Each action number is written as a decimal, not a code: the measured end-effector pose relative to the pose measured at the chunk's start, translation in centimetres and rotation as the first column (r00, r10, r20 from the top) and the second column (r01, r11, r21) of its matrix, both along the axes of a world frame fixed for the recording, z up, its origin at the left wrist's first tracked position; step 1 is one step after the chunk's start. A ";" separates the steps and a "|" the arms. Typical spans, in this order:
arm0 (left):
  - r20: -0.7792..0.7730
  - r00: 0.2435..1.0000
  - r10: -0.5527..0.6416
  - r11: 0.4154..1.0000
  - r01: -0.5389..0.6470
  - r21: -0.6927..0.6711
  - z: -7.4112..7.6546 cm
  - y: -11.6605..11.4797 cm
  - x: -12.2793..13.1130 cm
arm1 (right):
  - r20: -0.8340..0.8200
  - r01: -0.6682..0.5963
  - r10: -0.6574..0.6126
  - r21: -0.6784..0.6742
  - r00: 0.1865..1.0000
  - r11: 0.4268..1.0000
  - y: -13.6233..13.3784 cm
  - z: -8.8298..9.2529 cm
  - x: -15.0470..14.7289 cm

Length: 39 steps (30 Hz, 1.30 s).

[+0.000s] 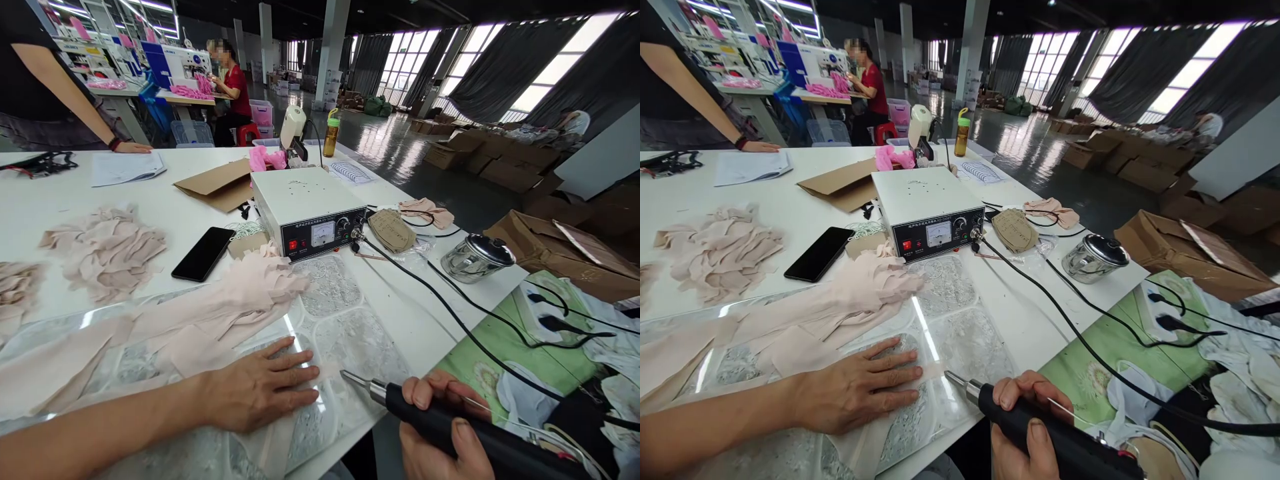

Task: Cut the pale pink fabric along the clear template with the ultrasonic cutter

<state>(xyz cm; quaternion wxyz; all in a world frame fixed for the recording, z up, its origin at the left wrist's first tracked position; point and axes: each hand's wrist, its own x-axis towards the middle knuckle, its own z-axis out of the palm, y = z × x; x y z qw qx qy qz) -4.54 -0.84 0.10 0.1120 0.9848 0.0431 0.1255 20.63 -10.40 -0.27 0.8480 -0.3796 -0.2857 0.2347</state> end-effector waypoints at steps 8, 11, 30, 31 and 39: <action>-0.057 0.998 0.006 0.997 -0.011 -0.078 1.1 0.4 0.8 | -0.002 0.021 -0.021 -0.007 1.000 1.000 -0.6 0.8 0.2; -0.099 0.995 0.005 0.996 -0.014 -0.091 1.1 0.8 1.3 | -0.008 0.020 -0.021 -0.022 1.000 1.000 -0.4 0.8 0.0; -0.101 0.992 -0.070 0.998 0.070 -0.007 0.2 1.6 1.4 | 0.006 0.007 -0.007 -0.005 1.000 1.000 -0.1 0.2 -0.2; -0.103 0.992 -0.073 0.997 0.073 -0.007 0.2 1.6 1.4 | 0.003 0.009 -0.009 -0.003 1.000 1.000 -0.1 0.2 -0.2; -0.152 0.985 -0.086 0.996 0.089 0.011 0.5 1.7 1.5 | -0.006 0.026 -0.026 -0.009 1.000 1.000 0.1 0.5 -0.2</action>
